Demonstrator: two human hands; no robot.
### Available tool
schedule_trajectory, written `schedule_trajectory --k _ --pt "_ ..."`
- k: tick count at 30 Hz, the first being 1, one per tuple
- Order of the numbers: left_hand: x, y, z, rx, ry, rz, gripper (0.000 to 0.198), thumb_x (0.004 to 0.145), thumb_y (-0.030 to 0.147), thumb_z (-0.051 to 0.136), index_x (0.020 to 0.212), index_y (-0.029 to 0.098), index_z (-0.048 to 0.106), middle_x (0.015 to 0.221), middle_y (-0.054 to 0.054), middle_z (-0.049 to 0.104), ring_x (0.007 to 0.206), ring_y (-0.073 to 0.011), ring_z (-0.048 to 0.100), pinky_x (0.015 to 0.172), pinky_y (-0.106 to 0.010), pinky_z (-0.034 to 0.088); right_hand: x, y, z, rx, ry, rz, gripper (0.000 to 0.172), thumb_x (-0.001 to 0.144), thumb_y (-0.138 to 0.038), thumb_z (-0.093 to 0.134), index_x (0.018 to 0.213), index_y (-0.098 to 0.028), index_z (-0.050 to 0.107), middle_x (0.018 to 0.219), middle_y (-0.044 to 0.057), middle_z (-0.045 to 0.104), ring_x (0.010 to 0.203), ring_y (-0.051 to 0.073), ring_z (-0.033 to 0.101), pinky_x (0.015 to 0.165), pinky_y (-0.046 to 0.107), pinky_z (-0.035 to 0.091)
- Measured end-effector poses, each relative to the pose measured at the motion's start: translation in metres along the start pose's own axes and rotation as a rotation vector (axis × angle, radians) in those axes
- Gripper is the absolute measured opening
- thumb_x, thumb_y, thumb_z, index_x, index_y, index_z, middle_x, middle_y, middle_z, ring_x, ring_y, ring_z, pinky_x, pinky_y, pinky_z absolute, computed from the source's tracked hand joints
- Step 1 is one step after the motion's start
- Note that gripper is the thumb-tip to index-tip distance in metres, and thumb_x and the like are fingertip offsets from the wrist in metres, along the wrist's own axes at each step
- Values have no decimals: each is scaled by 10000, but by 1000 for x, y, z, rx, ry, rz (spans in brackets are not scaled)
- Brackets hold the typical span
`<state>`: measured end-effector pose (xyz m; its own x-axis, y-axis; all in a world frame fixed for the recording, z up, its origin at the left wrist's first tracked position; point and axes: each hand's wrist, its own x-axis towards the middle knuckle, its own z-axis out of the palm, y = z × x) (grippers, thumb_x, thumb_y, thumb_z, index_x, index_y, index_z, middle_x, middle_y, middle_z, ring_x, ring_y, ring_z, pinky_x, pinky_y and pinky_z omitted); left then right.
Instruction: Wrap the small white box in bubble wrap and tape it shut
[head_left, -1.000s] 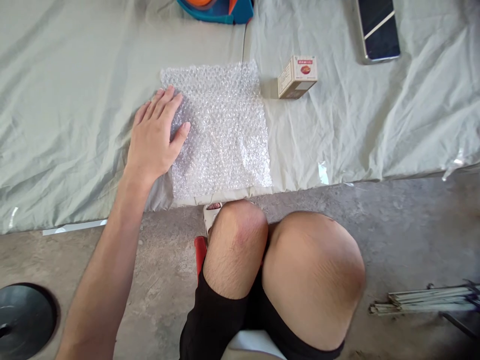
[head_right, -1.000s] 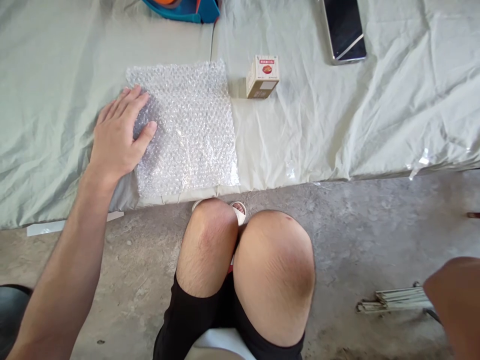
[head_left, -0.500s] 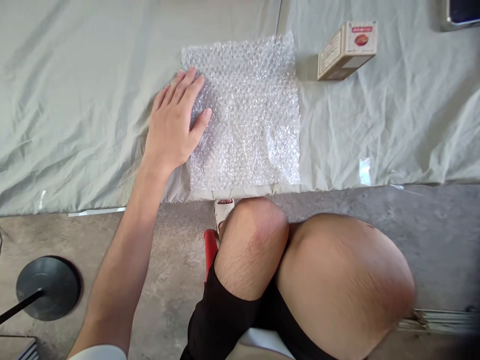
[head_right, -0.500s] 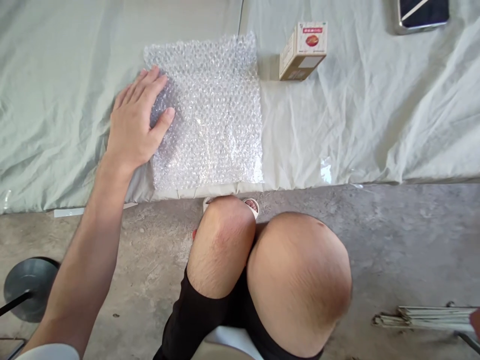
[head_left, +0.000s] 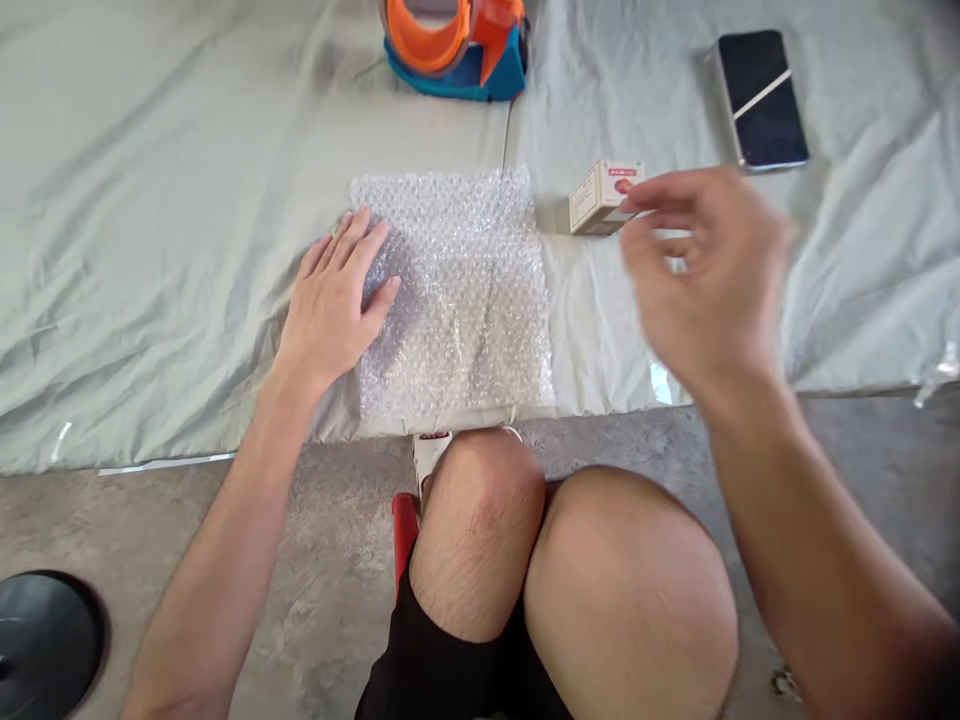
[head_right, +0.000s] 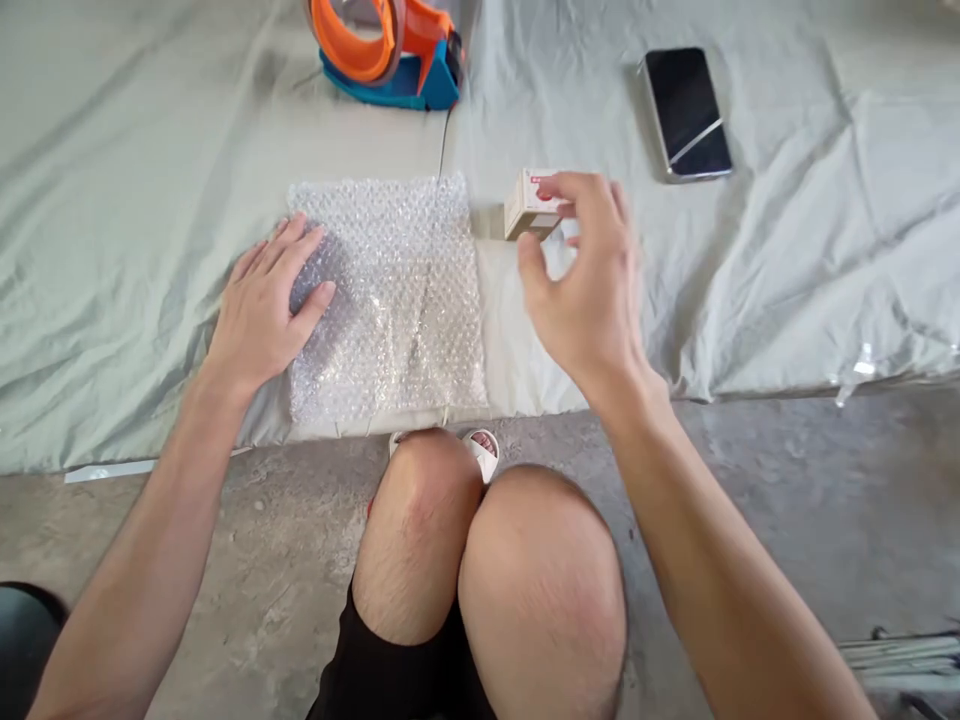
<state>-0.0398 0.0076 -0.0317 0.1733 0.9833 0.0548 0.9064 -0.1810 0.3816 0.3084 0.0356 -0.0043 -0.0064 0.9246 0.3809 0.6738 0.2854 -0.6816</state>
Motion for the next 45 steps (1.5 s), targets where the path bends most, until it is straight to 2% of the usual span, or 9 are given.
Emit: schedule_trajectory --k 3,5,12,20,25,31,34,38,45 --pt "0 -2 2 14 16 13 645 1221 570 388 1853 444 419 1955 64 382 1853 -317 325 1545 -622 282 21 34 3 -174 -58 -118 797 1006 -319 909 1735 -301 586 1895 150 494 1778 329 454 1443 666 399" --pt "0 -1 2 4 20 14 637 1216 544 415 1841 425 451 1952 41 390 1851 -336 332 1538 -637 288 38 54 4 -205 -164 -100 1022 982 -356 944 1856 -345 413 2010 91 261 1890 321 205 1519 712 180" --pt "0 1 4 5 26 11 667 1204 488 411 1819 249 508 1947 -77 403 1842 -372 349 1521 -644 294 70 62 -2 -224 -382 -9 585 1060 -281 800 1632 -322 690 1648 124 725 1457 367 709 1304 606 541" --pt "0 -3 7 -4 45 30 639 1212 461 423 1806 249 526 1940 -82 422 1837 -353 366 1523 -598 303 102 85 18 -143 -273 -18 729 1004 -91 781 1672 -335 617 1754 94 602 1472 262 585 1197 479 526" --pt "-1 -2 7 -48 82 32 651 1213 323 291 1800 164 522 1913 -123 465 1816 -305 417 1516 -547 339 78 73 29 -69 -238 -8 749 946 -38 789 1653 -251 664 1610 143 688 1270 229 713 1083 426 617" --pt "-1 -6 10 -38 97 41 601 1212 313 361 1781 278 552 1926 -60 457 1833 -309 381 1527 -570 319 51 80 40 9 -202 -181 792 903 -173 898 1610 -433 654 1659 61 673 1574 363 606 1318 642 552" --pt "-1 -9 11 -37 102 39 580 1218 350 404 1778 320 553 1943 -42 428 1835 -322 375 1521 -579 336 55 82 39 28 -187 -109 689 897 -233 953 1506 -433 700 1525 62 753 1328 357 705 1180 638 617" --pt "-1 -10 10 -19 89 46 599 1189 339 480 1784 313 542 1928 -53 456 1826 -345 393 1515 -610 346 52 45 29 44 -145 -58 569 894 -181 952 1382 -336 704 1400 98 784 985 269 714 1040 566 634" --pt "0 -10 10 5 97 53 597 1186 325 478 1775 282 564 1909 -74 485 1818 -355 408 1503 -632 362 8 -19 64 262 -375 -212 521 990 -342 920 1442 -351 660 1432 61 744 1077 289 778 1018 533 711"
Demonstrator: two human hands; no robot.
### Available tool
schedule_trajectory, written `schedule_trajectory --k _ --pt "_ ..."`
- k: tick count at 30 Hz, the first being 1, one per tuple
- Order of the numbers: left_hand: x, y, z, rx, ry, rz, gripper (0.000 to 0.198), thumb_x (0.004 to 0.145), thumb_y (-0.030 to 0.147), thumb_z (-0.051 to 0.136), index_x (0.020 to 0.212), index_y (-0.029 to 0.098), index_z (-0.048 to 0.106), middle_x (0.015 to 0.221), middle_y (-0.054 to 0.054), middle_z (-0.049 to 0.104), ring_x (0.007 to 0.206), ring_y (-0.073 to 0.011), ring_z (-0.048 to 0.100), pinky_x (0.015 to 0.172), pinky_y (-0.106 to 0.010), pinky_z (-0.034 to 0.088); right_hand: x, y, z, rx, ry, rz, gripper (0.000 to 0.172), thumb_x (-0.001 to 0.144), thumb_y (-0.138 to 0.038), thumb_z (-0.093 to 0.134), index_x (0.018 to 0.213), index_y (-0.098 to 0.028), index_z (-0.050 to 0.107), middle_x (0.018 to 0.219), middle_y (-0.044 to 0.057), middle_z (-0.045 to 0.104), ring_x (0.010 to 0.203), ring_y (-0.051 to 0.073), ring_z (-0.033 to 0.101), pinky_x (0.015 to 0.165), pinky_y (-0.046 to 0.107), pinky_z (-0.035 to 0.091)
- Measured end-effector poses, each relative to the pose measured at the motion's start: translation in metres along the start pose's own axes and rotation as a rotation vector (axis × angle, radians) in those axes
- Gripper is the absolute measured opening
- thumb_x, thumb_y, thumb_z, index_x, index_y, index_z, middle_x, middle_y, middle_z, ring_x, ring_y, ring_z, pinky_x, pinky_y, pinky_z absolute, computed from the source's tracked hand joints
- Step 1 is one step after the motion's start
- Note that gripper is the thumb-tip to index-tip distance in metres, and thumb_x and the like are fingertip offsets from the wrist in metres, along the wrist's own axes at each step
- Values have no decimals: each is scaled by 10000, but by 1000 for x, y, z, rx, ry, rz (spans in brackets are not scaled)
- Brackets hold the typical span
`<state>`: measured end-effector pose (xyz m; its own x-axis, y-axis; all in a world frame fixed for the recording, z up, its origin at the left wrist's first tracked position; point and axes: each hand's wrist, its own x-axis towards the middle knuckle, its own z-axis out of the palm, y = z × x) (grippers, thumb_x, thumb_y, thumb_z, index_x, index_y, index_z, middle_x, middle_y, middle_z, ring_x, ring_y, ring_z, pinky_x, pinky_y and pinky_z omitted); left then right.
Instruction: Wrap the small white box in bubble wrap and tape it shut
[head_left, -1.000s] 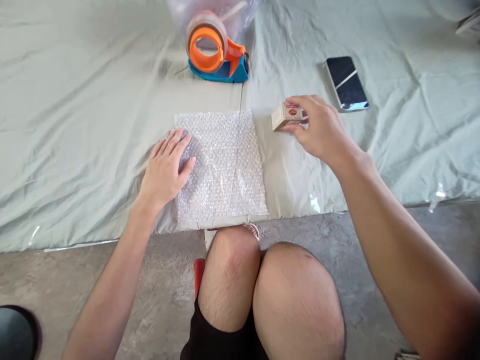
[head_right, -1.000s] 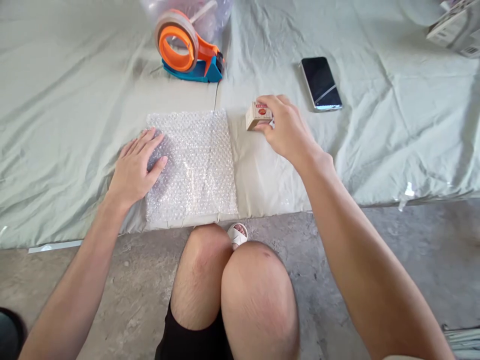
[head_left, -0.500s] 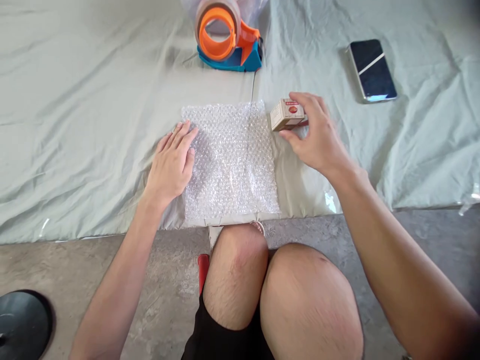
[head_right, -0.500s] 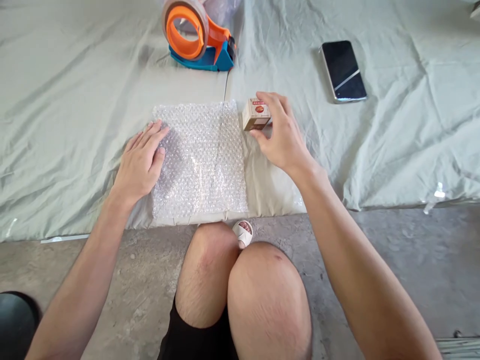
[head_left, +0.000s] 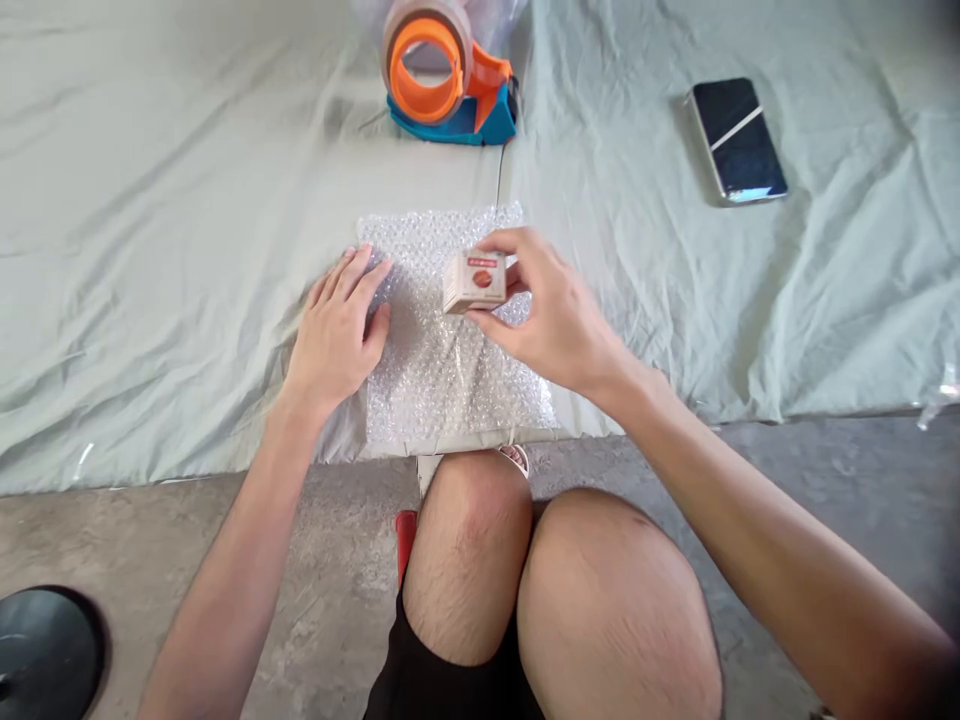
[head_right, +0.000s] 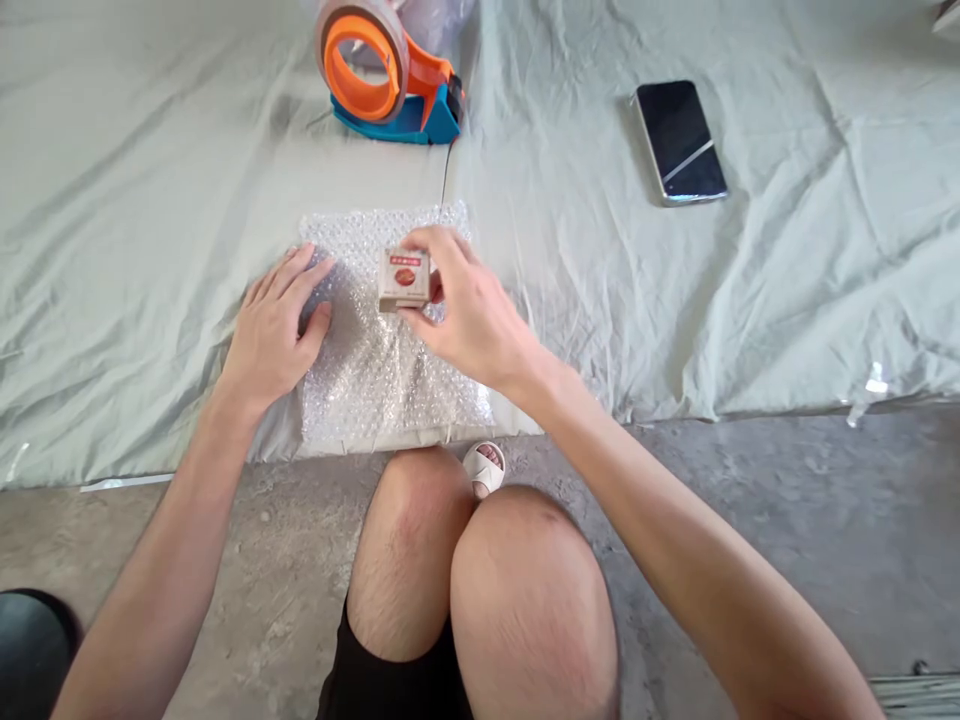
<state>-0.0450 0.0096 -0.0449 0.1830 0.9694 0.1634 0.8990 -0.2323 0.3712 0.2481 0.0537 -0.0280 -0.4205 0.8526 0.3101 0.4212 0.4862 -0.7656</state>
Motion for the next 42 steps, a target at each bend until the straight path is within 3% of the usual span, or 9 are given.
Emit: schedule_trajectory --k 4,10,16,23,28,32,39,42 --pt "1 -1 1 -13 -5 -9 605 1173 313 496 1775 301 561 1915 -53 479 1825 -341 394 1511 -604 357 1 11 27 4 -4 -15 566 1025 -221 818 1548 -353 645 1561 72 693 1132 292 788 1055 553 716" --pt "0 1 2 -40 8 -5 635 1162 309 480 1795 259 508 1912 -87 480 1817 -324 412 1510 -598 360 11 9 33 -11 -3 25 663 1023 -102 737 1625 -369 660 1659 55 707 1331 339 781 1200 587 679" --pt "-5 0 4 -77 138 -8 692 1126 310 567 1802 249 430 1889 -138 503 1807 -325 427 1513 -596 357 14 5 36 -85 -19 105 732 1010 -159 755 1684 -412 624 1695 30 709 1371 377 785 1194 629 690" --pt "-7 5 -2 -88 152 -47 661 1116 393 662 1746 298 485 1774 -125 623 1693 -397 545 1458 -647 412 11 4 25 -109 -37 112 902 996 -303 859 1793 -468 470 1803 44 599 1334 402 769 1188 712 674" --pt "-6 9 -4 -59 76 -62 520 1096 396 678 1609 315 650 1737 -110 642 1654 -432 567 1435 -672 412 14 12 27 -107 -31 35 758 987 -164 789 1683 -402 609 1692 62 698 1508 397 702 1306 685 592" --pt "-6 8 -3 -36 74 -57 482 1110 422 642 1564 269 701 1733 -132 646 1641 -435 577 1418 -659 428 14 16 31 -77 -9 38 708 989 -112 730 1644 -366 646 1668 67 712 1497 377 711 1270 638 626" --pt "-6 8 -5 -37 80 -34 500 1122 399 636 1613 311 673 1741 -92 659 1660 -415 575 1436 -657 424 9 13 30 -94 -19 54 714 1062 -329 790 1730 -420 555 1708 64 674 1409 387 735 1239 664 644" --pt "-7 9 -6 -58 107 -8 549 1121 377 643 1666 317 614 1716 -97 674 1642 -404 594 1434 -648 445 0 17 24 -146 86 60 633 1137 -488 727 1734 -418 530 1727 88 650 1400 388 723 1273 694 593"
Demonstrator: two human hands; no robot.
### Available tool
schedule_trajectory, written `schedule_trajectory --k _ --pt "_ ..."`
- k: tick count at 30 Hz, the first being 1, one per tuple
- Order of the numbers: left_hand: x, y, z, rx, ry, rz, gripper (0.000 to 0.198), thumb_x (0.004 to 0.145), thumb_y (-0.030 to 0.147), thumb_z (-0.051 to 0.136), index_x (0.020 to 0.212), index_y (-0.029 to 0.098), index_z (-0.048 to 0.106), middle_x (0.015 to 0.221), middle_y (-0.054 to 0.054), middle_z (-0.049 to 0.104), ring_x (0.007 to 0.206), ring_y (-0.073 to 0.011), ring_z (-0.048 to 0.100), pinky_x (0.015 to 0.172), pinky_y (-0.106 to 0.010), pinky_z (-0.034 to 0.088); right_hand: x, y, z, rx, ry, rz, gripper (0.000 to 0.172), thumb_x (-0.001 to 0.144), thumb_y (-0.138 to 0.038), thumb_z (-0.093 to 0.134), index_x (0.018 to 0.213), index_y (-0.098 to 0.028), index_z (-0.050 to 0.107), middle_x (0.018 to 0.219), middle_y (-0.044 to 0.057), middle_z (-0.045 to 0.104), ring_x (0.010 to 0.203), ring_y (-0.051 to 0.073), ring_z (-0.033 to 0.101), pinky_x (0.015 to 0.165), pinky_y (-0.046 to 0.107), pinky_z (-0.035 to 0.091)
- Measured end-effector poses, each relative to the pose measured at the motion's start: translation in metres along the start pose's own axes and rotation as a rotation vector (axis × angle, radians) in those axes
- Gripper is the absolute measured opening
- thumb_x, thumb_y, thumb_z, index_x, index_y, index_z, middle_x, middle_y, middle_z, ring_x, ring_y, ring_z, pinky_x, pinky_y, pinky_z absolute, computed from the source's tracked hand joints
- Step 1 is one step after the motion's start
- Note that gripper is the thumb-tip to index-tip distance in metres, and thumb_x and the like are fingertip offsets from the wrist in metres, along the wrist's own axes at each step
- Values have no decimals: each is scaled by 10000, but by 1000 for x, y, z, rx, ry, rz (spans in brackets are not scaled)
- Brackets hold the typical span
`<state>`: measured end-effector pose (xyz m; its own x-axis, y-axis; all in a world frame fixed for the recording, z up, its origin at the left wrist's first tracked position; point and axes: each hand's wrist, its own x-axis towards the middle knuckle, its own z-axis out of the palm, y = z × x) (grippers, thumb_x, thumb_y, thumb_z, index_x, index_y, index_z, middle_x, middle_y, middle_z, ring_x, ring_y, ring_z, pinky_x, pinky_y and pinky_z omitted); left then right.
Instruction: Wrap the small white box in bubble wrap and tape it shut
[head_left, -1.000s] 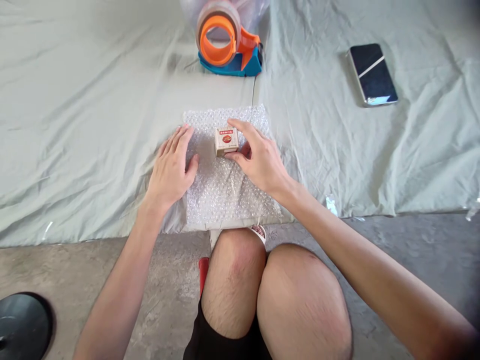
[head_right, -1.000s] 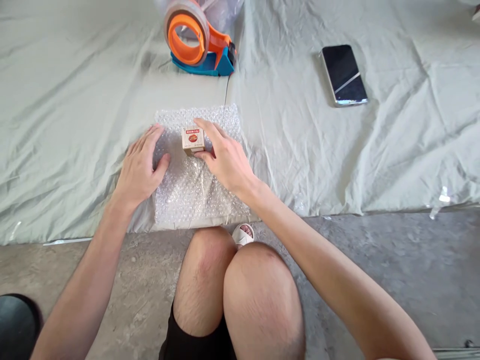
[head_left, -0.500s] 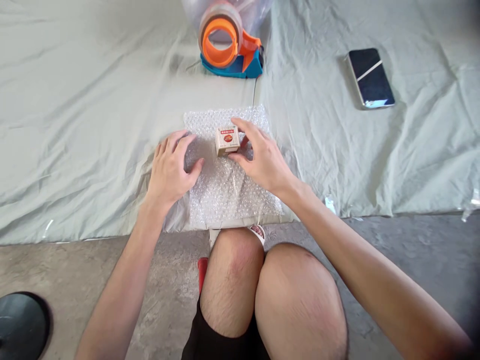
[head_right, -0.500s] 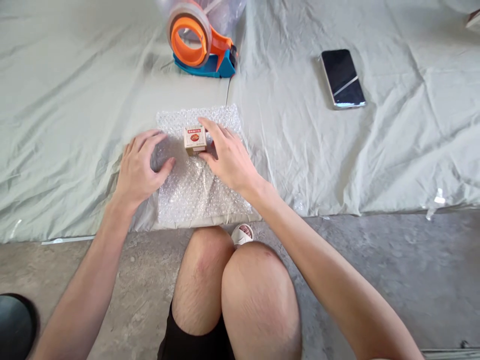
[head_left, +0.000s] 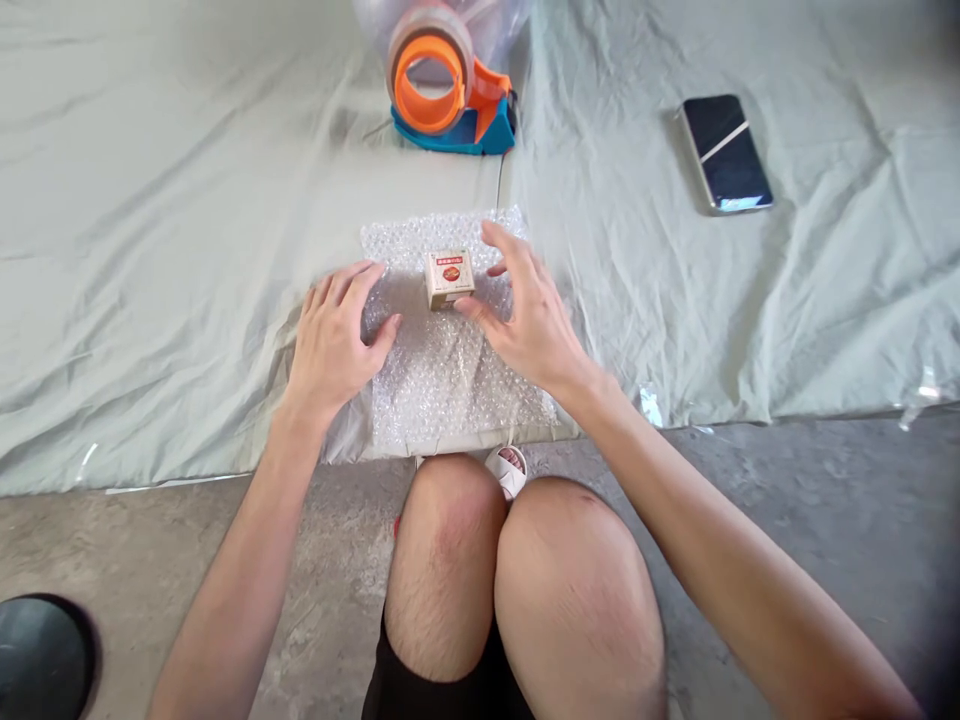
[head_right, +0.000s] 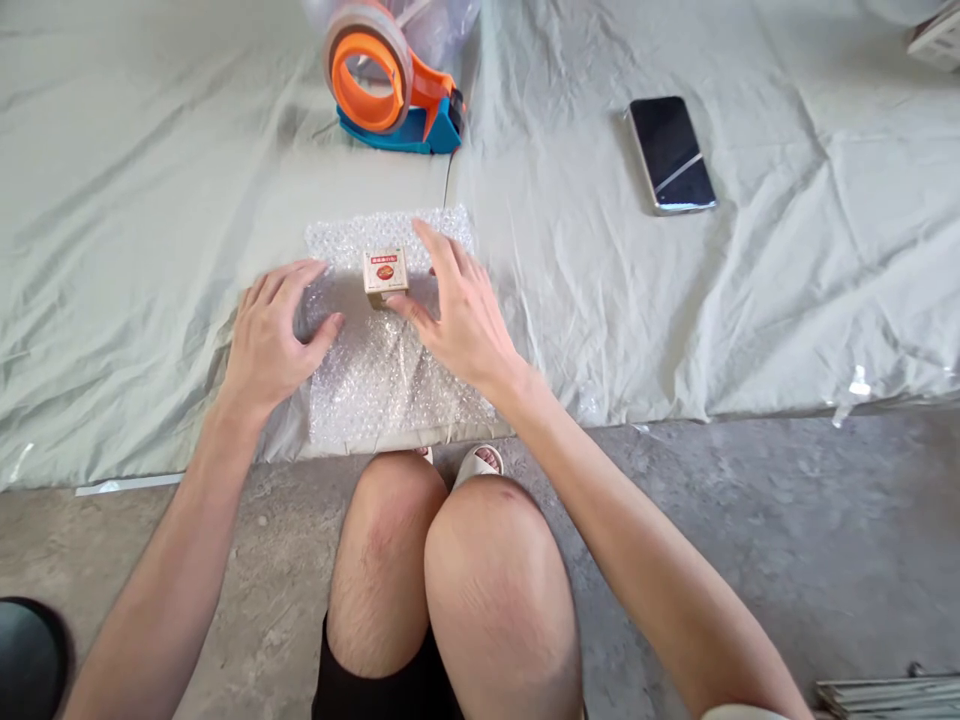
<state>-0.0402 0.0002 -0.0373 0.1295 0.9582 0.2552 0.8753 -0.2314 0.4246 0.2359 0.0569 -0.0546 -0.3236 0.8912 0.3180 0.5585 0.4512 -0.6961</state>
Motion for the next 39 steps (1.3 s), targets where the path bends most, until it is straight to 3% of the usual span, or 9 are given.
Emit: schedule_trajectory --k 3,8,14,18,22,27,32,36,39 --pt "-2 0 1 -67 19 31 586 1114 320 644 1694 329 564 1714 -102 655 1570 -369 659 1381 -596 539 -10 14 -5 -82 178 24 453 1230 -539 501 1639 -364 586 1647 122 682 1437 376 696 1303 691 539" --pt "-5 3 0 -197 23 65 474 1138 294 592 1609 347 622 1693 -84 637 1418 -308 750 1116 -492 740 -14 32 -7 -105 278 92 340 1217 -511 476 1450 -311 622 1431 112 765 1154 300 767 1141 586 629" --pt "-4 8 -8 -294 72 -84 565 1183 527 677 1697 362 514 1904 -56 412 1753 -387 480 1185 -492 734 -11 18 -10 -57 294 116 185 1147 -343 555 1300 -326 657 1344 68 790 860 208 719 875 435 644" --pt "-2 9 3 -369 117 -194 647 1182 546 680 1747 395 403 1866 -105 481 1656 -369 624 1147 -467 734 -13 18 -9 -67 314 112 167 1125 -347 566 1256 -326 666 1339 75 769 843 212 714 861 440 631" --pt "1 22 14 -483 181 -430 643 1131 520 747 1679 294 495 1429 -124 803 1145 -266 865 921 -373 752 -17 16 -8 -104 324 108 215 1112 -342 540 1296 -312 648 1291 61 764 772 189 683 823 417 628" --pt "4 45 6 -498 193 -558 339 1023 421 833 1312 262 754 908 -12 778 691 -173 726 621 -276 612 -24 6 -9 -162 319 165 258 1125 -362 557 1366 -303 625 1260 77 744 811 224 692 874 483 643" --pt "0 48 -4 -535 96 -570 394 872 336 898 1246 287 786 898 -5 761 672 -195 713 546 -287 566 -30 6 -8 -109 213 208 496 1058 -385 747 1526 -355 582 1350 104 715 1168 340 748 1046 592 653" --pt "-1 45 -5 -407 60 -525 338 835 306 902 1161 282 814 873 -15 754 765 -242 747 691 -364 623 -26 15 -11 -49 152 319 725 984 -347 843 1632 -353 518 1122 50 728 1013 304 728 982 574 661" --pt "5 46 -8 -322 59 -473 104 901 348 854 921 269 790 778 -8 702 708 -220 661 686 -360 526 -17 16 -16 19 85 419 739 942 -293 872 1611 -305 557 928 -8 697 865 258 692 873 509 655"
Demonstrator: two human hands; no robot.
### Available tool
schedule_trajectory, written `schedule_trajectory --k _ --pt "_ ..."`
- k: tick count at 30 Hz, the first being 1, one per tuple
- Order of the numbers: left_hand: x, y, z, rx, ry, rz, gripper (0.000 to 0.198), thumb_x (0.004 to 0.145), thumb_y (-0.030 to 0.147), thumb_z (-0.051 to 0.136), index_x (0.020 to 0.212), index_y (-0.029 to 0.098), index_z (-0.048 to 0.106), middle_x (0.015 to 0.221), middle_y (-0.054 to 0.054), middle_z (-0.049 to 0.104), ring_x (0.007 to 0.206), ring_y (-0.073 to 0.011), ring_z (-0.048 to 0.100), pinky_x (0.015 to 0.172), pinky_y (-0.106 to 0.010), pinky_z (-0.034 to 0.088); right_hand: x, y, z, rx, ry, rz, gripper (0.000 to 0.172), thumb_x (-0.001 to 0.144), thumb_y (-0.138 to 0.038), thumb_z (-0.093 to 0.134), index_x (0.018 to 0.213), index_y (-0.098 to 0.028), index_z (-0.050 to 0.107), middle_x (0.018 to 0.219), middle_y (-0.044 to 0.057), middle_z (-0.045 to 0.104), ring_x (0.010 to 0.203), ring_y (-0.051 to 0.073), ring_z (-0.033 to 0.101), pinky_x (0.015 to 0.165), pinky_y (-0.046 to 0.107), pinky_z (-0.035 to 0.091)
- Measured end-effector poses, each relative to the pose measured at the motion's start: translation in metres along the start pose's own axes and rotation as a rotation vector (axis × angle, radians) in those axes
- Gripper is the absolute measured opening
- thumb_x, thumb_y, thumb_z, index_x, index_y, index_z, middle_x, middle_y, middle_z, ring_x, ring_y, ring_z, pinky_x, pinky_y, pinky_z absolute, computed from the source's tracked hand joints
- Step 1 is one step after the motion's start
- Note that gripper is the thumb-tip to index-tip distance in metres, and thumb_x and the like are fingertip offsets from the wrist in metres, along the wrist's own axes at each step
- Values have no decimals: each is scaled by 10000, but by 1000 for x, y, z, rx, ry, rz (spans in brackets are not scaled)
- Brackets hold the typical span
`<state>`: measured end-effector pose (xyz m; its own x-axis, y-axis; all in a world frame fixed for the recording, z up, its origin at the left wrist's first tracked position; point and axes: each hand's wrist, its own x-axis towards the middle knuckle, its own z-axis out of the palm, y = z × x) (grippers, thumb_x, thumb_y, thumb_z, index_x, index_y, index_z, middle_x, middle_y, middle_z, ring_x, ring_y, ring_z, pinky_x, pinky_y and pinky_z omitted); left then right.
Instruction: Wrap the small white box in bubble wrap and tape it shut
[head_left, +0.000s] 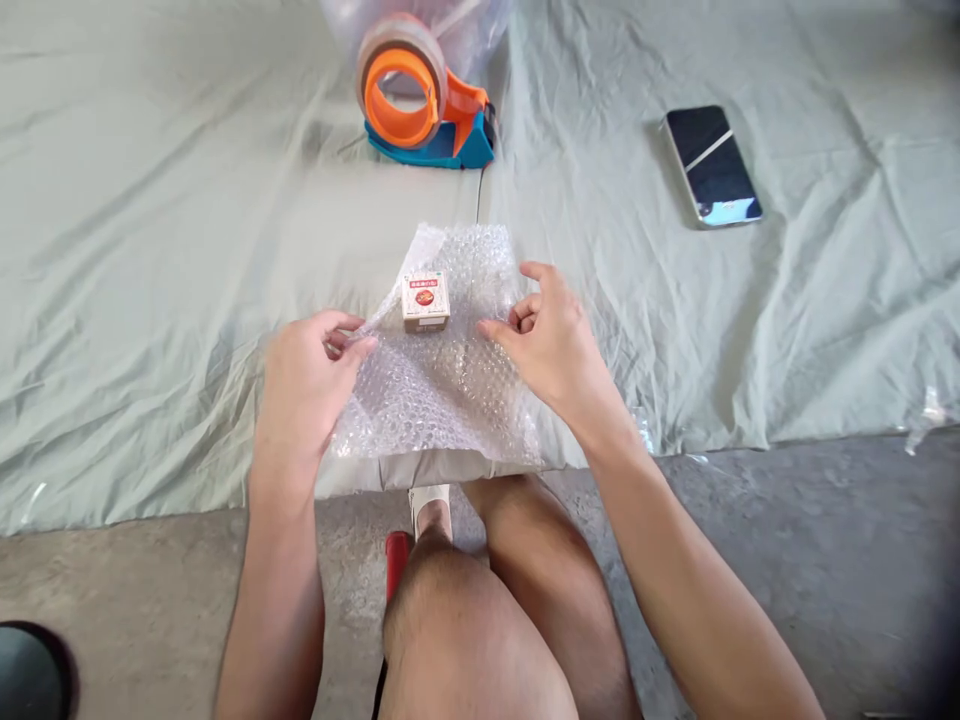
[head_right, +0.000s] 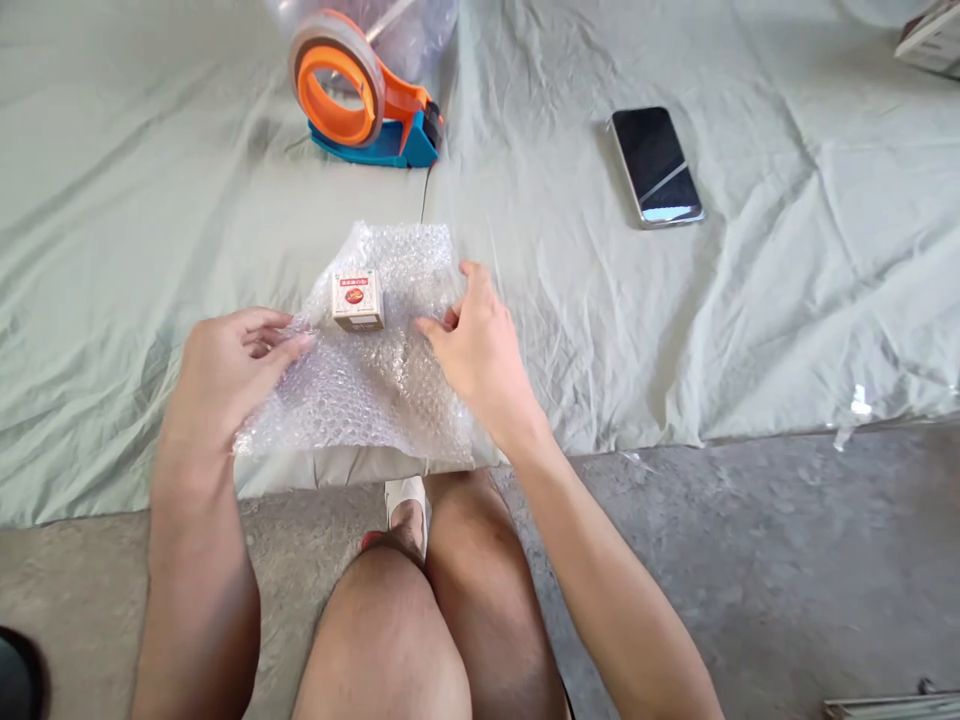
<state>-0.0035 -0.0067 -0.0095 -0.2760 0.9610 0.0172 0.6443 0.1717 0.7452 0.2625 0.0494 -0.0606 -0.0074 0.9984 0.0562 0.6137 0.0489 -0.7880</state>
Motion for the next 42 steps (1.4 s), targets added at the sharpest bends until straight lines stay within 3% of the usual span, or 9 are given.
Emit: schedule_trajectory --k 4,7,13,17,23,29,36,39,42 --pt "6 15 -5 73 15 125 517 1058 410 730 631 238 496 588 31 380 579 -153 350 589 -351 290 5 -17 -7 250 -68 25 668 962 -273 868 1579 -276 611 1020 4 732 823 193 692 825 430 654" --pt "9 27 -2 103 29 228 589 1089 369 717 634 230 370 579 39 323 582 -144 278 582 -359 262 3 -35 -8 486 -135 2 596 979 -338 903 1526 -282 674 1086 18 746 828 176 709 781 386 655" --pt "6 40 26 29 150 361 348 1071 242 721 799 251 503 720 35 593 634 -154 564 635 -326 456 -7 -57 8 590 -177 -135 308 1166 -539 714 1278 -272 818 1089 44 812 867 188 745 834 390 686" --pt "2 35 37 -26 205 456 209 1077 191 725 955 270 575 1011 -13 731 867 -200 739 719 -324 603 -6 -50 20 493 -77 -264 152 1143 -330 720 1244 -288 826 1217 39 807 893 174 742 847 383 669" --pt "-1 21 37 -45 154 607 204 1111 105 697 1050 282 614 1292 -43 820 1231 -268 824 1063 -429 684 11 -35 25 220 -29 -588 130 1112 -272 745 1199 -313 833 1450 77 776 1247 289 747 1174 567 588" --pt "-4 20 25 -24 65 674 121 1171 169 690 1157 287 716 1351 -24 877 1460 -302 786 1232 -491 644 30 -39 7 109 -171 -676 282 1045 -285 793 1318 -294 723 1351 60 824 1320 327 727 1191 556 563" --pt "24 25 9 78 -79 754 229 1221 175 614 1307 320 769 1187 10 898 1027 -221 870 970 -387 702 37 -33 17 270 -161 -727 252 1200 -406 554 1377 -287 690 1365 69 824 1255 286 762 1101 524 624" --pt "46 15 19 -3 -29 849 177 1198 175 663 1157 305 776 1073 26 878 975 -202 856 899 -358 697 39 -25 28 284 -29 -620 263 1195 -420 589 1415 -289 650 1454 86 778 1213 274 763 1021 497 643" --pt "57 3 34 -100 35 918 150 1221 213 641 1183 305 754 1099 2 849 990 -201 826 909 -383 692 43 -19 34 215 -15 -485 426 1136 -527 692 1499 -325 598 1526 98 731 1309 324 739 1154 563 621"
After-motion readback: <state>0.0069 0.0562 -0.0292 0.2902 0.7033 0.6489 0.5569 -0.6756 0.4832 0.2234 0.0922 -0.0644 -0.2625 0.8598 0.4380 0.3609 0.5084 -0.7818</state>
